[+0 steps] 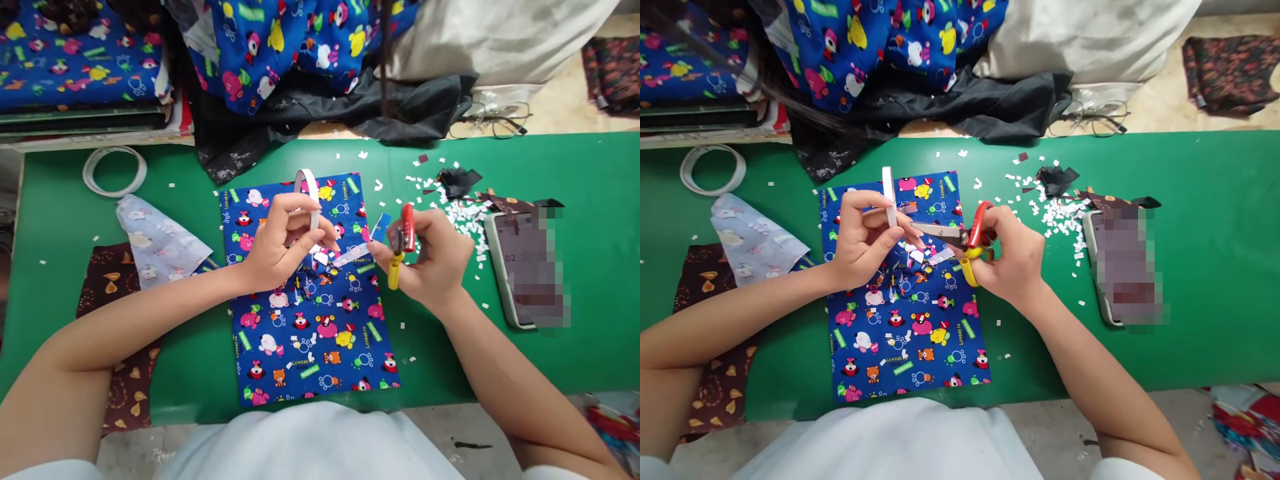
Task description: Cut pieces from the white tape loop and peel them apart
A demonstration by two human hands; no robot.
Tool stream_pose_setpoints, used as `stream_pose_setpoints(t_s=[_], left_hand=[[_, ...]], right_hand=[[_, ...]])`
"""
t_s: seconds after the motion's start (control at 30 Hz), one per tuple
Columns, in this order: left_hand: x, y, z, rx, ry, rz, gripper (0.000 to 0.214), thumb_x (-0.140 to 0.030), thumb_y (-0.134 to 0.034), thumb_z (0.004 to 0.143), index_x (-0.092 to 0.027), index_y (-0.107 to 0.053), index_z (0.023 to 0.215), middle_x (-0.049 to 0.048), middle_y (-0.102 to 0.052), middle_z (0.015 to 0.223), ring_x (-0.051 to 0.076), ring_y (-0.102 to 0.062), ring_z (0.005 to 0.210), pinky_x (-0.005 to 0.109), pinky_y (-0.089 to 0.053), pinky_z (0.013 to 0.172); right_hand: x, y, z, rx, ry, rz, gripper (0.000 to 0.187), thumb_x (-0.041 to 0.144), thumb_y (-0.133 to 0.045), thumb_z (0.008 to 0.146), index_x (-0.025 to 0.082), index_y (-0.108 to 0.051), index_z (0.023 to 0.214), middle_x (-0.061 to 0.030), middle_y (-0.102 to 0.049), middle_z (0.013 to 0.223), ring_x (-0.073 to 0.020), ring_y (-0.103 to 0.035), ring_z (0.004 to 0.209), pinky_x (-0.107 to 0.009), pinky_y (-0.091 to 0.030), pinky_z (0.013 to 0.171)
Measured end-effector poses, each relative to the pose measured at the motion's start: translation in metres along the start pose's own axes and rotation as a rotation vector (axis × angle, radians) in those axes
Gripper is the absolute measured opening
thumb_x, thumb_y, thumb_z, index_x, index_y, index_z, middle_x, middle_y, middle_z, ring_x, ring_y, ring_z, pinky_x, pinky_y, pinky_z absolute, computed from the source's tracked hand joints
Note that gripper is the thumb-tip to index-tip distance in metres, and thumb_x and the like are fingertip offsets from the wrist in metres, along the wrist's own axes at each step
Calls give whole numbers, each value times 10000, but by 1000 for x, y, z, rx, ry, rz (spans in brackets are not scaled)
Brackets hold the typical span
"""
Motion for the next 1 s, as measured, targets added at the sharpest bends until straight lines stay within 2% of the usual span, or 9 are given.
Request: stream_pose_setpoints(t_s=[0.13, 0.23, 0.27, 0.37, 0.57, 0.6, 0.67, 0.8, 1.0], left_hand=[[-1, -2, -2, 19, 37, 22, 264, -182, -500, 1032, -282, -394, 1253, -67, -766, 1038, -5, -769, 843, 116, -686, 812], [-4, -3, -3, 43, 67, 54, 225, -187, -468, 1044, -281, -378, 1227, -64, -767, 1051, 0, -776, 843, 128, -694, 798], [-5, -3, -4, 55, 77, 73, 216, -187, -451, 1049, -282, -368, 1224, -61, -765, 1055, 1, -779, 848, 130, -695, 801], [-7, -4, -7, 86, 84, 111, 208, -205, -435, 1058, -297, -354, 1227, -64, -756, 1033, 4, -782, 842, 130, -686, 790], [-8, 0, -11, 92, 62, 189, 227, -221, -452, 1051, -326, -396, 1244, -47, -744, 1079, 25, -790, 842, 135, -656, 724], [-8, 0, -11, 106, 59, 214, 221, -229, -439, 1053, -330, -393, 1244, -41, -749, 1091, 32, -789, 822, 140, -647, 691], [-8, 1, -11, 130, 38, 261, 227, -234, -419, 1055, -339, -386, 1253, -34, -760, 1084, 47, -788, 797, 152, -632, 645], [-9, 2, -10, 139, -7, 266, 259, -226, -421, 1049, -347, -381, 1275, -34, -769, 1049, 48, -787, 801, 149, -627, 649], [-6, 2, -11, 175, 18, 333, 222, -259, -384, 1054, -344, -350, 1256, -17, -777, 1101, 65, -789, 795, 176, -621, 641]], right_hand=[[-8, -6, -9, 11, -31, -50, 367, 467, -688, 937, 209, -428, 931, 7, -526, 756, -89, -439, 639, -249, -363, 545], [-14, -6, -14, 37, -31, -113, 409, 577, -615, 960, 204, -447, 959, -28, -512, 780, -131, -438, 692, -298, -366, 599], [-17, -7, -15, 67, -50, -132, 388, 567, -585, 977, 202, -455, 972, -37, -513, 792, -140, -435, 708, -306, -365, 617], [-15, -7, -18, 51, 37, -137, 366, 554, -562, 980, 196, -487, 963, -46, -495, 766, -157, -396, 726, -315, -333, 636], [-7, -6, -21, 29, 105, -264, 470, 657, -498, 978, 187, -510, 980, -67, -496, 732, -176, -385, 711, -343, -362, 638], [-8, -8, -21, 66, 72, -283, 479, 667, -510, 969, 190, -517, 999, -69, -505, 742, -182, -403, 719, -350, -383, 657], [-4, -6, -23, 54, 74, -279, 510, 697, -528, 946, 193, -534, 1027, -71, -506, 740, -192, -417, 704, -364, -381, 654], [-6, -7, -25, 155, 7, -295, 508, 683, -545, 935, 201, -576, 1092, -98, -534, 782, -231, -501, 744, -393, -402, 688], [-6, -6, -24, 37, 88, -354, 489, 689, -485, 960, 202, -509, 993, -67, -518, 739, -182, -445, 696, -353, -383, 638]])
Point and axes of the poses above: each hand's wrist, its own z-axis towards the middle knuckle, its own y-axis out of the back of the hand, x = y × z, the point moved 6 cm from there along z, towards the middle knuckle
